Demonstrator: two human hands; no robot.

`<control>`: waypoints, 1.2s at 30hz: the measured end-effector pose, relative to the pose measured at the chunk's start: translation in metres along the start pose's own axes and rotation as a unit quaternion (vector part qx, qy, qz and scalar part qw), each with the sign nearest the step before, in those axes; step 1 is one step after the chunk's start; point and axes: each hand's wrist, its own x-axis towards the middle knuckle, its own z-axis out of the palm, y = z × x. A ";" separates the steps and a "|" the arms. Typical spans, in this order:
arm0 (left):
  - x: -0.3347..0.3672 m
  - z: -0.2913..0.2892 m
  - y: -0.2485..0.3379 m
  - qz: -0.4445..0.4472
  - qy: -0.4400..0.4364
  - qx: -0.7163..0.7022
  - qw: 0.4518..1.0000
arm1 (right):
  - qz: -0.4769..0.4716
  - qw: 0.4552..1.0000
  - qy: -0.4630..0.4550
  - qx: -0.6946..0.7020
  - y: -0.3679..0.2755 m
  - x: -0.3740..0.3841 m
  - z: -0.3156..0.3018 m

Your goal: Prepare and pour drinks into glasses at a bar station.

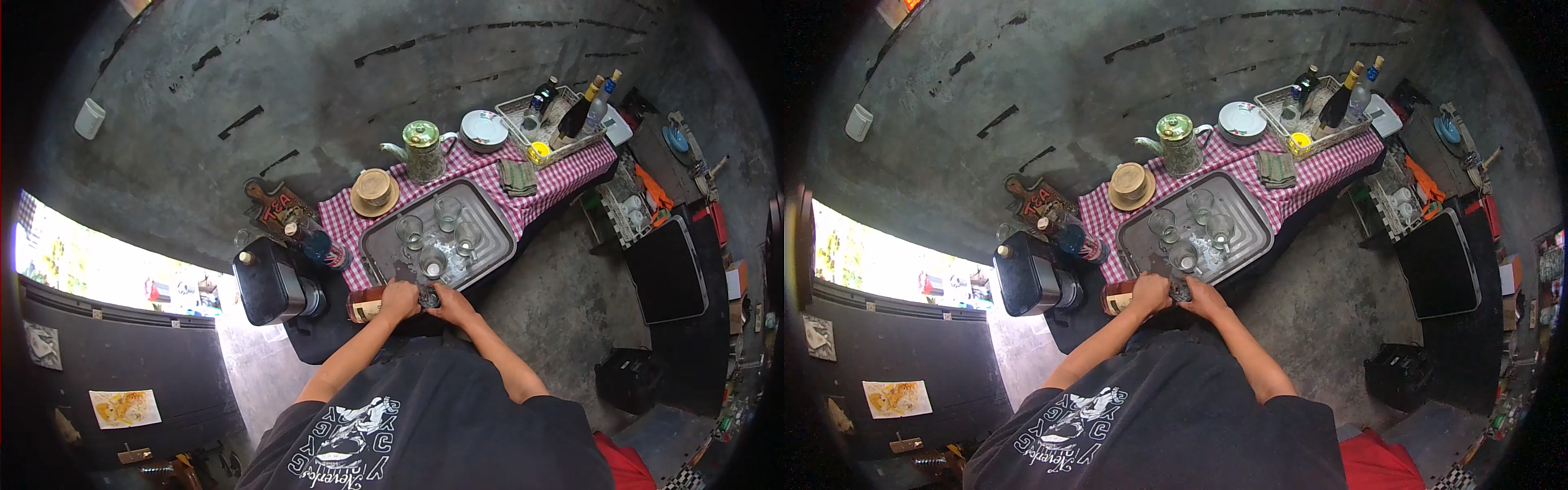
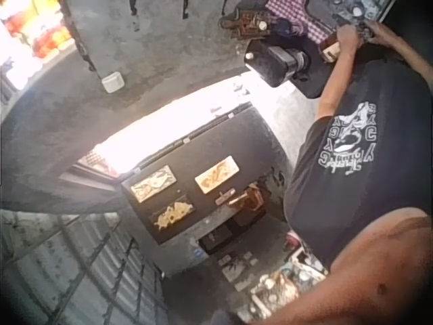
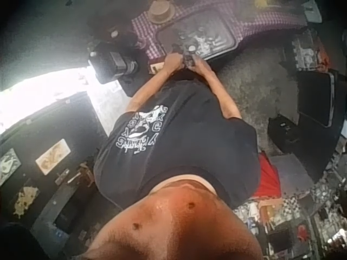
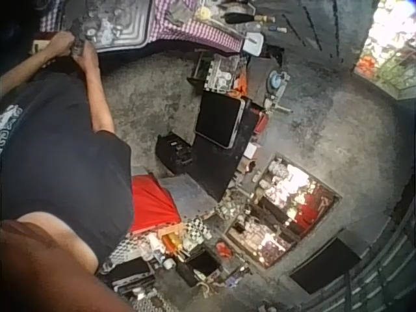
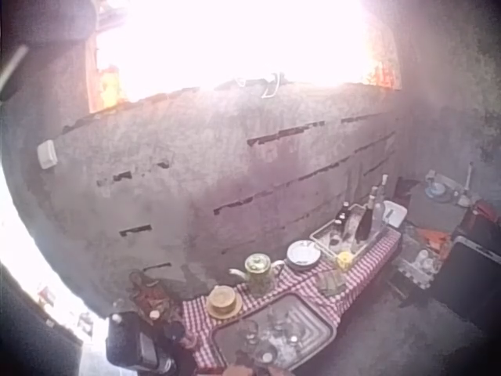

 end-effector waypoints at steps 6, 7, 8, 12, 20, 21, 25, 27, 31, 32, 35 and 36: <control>0.002 0.000 0.000 -0.001 -0.006 0.002 1.000 | -0.012 1.000 0.002 0.013 0.002 0.001 0.001; 0.003 0.000 0.000 0.000 -0.006 0.002 1.000 | -0.011 1.000 0.003 0.013 0.003 0.001 0.001; 0.003 0.001 0.000 -0.001 -0.003 -0.002 1.000 | -0.009 1.000 0.002 0.014 0.003 0.001 0.002; 0.004 0.003 -0.002 -0.009 0.006 -0.004 1.000 | -0.009 1.000 0.003 0.014 0.006 0.002 0.005; 0.005 0.001 0.000 -0.014 0.004 -0.003 1.000 | 0.004 1.000 0.002 0.017 0.008 0.002 0.009; 0.006 0.001 0.000 -0.015 0.002 -0.004 1.000 | 0.002 1.000 0.008 0.018 0.009 0.001 0.009; 0.006 0.003 0.000 -0.012 0.009 -0.001 1.000 | 0.012 1.000 0.005 0.020 0.007 0.001 0.008; 0.007 0.002 0.001 -0.016 0.010 -0.006 1.000 | 0.013 1.000 0.006 0.019 0.005 0.001 0.007; 0.008 0.002 0.001 -0.016 -0.001 -0.008 1.000 | 0.025 1.000 -0.003 0.017 0.006 0.002 0.007; 0.008 0.001 0.001 -0.016 -0.003 -0.009 1.000 | 0.012 1.000 0.009 0.019 0.006 0.001 0.007; 0.008 0.001 0.001 -0.017 -0.004 -0.008 1.000 | 0.002 1.000 0.019 0.023 0.006 0.001 0.007; 0.008 0.002 0.001 -0.019 -0.003 -0.005 1.000 | 0.005 1.000 0.017 0.025 0.005 0.001 0.007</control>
